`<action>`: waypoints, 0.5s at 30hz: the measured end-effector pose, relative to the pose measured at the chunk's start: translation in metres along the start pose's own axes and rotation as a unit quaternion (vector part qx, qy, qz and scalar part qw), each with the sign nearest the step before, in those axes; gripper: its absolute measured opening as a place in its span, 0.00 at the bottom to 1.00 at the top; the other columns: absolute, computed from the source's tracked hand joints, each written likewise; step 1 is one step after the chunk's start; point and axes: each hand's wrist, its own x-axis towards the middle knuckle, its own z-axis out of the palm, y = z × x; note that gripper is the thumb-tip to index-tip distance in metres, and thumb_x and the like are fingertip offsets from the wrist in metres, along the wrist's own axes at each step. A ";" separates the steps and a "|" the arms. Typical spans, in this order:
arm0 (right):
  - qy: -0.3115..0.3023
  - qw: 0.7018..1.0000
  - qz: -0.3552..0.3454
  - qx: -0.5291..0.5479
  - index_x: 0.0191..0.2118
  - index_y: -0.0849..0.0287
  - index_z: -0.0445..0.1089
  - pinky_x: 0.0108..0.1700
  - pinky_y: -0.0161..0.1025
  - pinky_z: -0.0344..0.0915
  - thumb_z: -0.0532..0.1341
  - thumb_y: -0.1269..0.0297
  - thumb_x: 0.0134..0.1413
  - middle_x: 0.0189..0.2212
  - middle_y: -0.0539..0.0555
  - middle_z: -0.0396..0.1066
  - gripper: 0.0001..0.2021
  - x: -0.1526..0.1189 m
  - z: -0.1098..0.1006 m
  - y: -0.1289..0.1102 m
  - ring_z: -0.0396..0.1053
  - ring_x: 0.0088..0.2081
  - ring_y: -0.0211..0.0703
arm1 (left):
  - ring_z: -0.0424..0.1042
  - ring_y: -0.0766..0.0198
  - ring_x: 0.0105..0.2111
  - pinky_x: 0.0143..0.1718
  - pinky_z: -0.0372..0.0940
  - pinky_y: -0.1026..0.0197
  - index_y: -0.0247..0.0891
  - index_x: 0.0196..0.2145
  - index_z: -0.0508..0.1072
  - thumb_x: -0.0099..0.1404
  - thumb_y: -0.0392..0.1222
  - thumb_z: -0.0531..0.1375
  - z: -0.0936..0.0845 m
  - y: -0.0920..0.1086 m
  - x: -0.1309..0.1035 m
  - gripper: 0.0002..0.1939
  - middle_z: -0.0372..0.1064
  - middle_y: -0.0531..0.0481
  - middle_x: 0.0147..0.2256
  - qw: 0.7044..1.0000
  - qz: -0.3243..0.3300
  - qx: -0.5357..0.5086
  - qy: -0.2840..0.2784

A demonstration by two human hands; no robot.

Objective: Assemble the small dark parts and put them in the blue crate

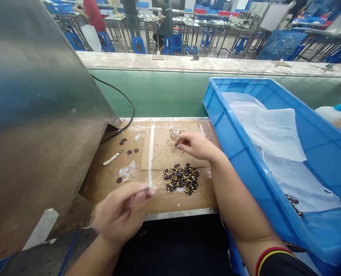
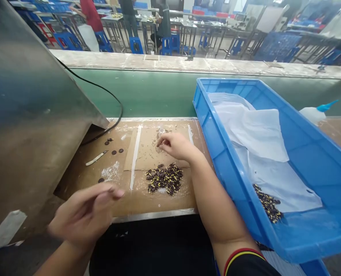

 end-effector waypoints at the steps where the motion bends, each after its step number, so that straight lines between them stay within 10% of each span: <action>1: 0.029 0.999 -0.004 0.021 0.39 0.55 0.77 0.39 0.38 0.66 0.62 0.67 0.58 0.32 0.49 0.78 0.06 0.004 -0.006 0.006 0.71 0.33 0.39 | 0.77 0.65 0.29 0.32 0.76 0.65 0.38 0.43 0.77 0.63 0.31 0.64 0.014 -0.006 0.010 0.10 0.77 0.51 0.31 1.000 -0.013 -0.020 -0.007; 7: 0.231 0.970 0.023 0.068 0.41 0.58 0.77 0.39 0.41 0.69 0.64 0.59 0.57 0.33 0.53 0.78 0.10 0.031 -0.005 0.049 0.72 0.33 0.42 | 0.78 0.65 0.31 0.37 0.77 0.65 0.33 0.40 0.76 0.66 0.39 0.64 0.085 -0.034 0.079 0.07 0.78 0.44 0.34 0.973 -0.152 -0.173 -0.026; 15: 0.333 0.937 0.022 0.100 0.40 0.58 0.79 0.47 0.46 0.72 0.64 0.62 0.57 0.40 0.56 0.80 0.09 0.043 0.025 0.061 0.76 0.41 0.46 | 0.79 0.62 0.36 0.43 0.76 0.61 0.32 0.43 0.78 0.59 0.40 0.69 0.104 -0.089 0.083 0.15 0.78 0.42 0.38 0.936 -0.281 -0.208 -0.034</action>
